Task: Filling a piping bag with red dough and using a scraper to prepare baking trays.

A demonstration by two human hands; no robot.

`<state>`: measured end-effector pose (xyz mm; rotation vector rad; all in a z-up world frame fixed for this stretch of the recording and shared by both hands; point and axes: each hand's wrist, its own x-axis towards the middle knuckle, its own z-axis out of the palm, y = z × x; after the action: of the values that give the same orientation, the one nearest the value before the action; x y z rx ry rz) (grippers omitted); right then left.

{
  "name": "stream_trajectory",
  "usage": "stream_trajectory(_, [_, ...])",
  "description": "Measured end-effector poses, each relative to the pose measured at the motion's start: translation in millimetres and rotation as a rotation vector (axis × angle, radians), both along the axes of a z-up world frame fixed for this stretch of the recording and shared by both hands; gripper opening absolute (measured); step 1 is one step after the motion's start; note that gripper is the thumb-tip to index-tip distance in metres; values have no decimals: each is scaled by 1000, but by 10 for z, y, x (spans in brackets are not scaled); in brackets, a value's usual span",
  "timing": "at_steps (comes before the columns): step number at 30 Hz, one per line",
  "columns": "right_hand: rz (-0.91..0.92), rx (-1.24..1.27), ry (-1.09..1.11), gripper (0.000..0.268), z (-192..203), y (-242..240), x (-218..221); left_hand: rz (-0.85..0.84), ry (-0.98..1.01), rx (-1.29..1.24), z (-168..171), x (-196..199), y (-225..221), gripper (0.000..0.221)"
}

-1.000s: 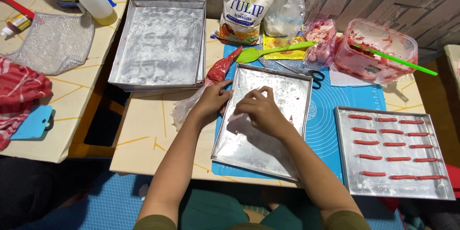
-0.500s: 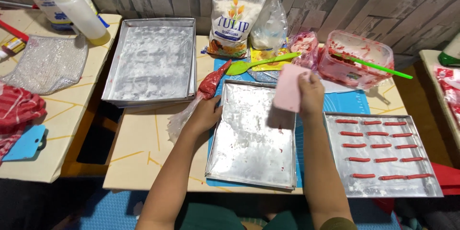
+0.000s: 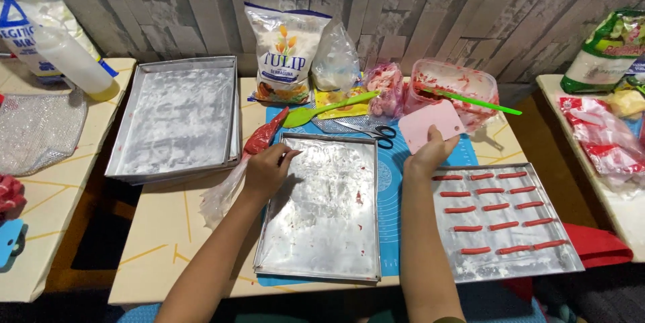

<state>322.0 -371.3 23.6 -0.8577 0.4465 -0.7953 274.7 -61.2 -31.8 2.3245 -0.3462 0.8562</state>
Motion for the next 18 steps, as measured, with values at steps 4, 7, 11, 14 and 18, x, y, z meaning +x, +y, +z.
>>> stream_trajectory(4, [-77, -208, -57, 79, 28, 162, -29, -102, -51, 241, 88, 687, -617, 14])
stream_trajectory(7, [-125, -321, -31, 78, -63, 136, 23, -187, 4, 286, 189, 1352, -1140, 3])
stream_trajectory(11, [-166, -425, 42, 75, -98, 76, 48, -115, 90, 228, 130, 2278, -1713, 12])
stream_trajectory(14, [-173, -507, 62, 76, -223, -16, 106, -113, 266, 32, 268, 2496, -1986, 17])
stream_trajectory(18, [-219, -618, 124, 76, -339, -19, 183, -173, 259, 92, 316, 2611, -2302, 21])
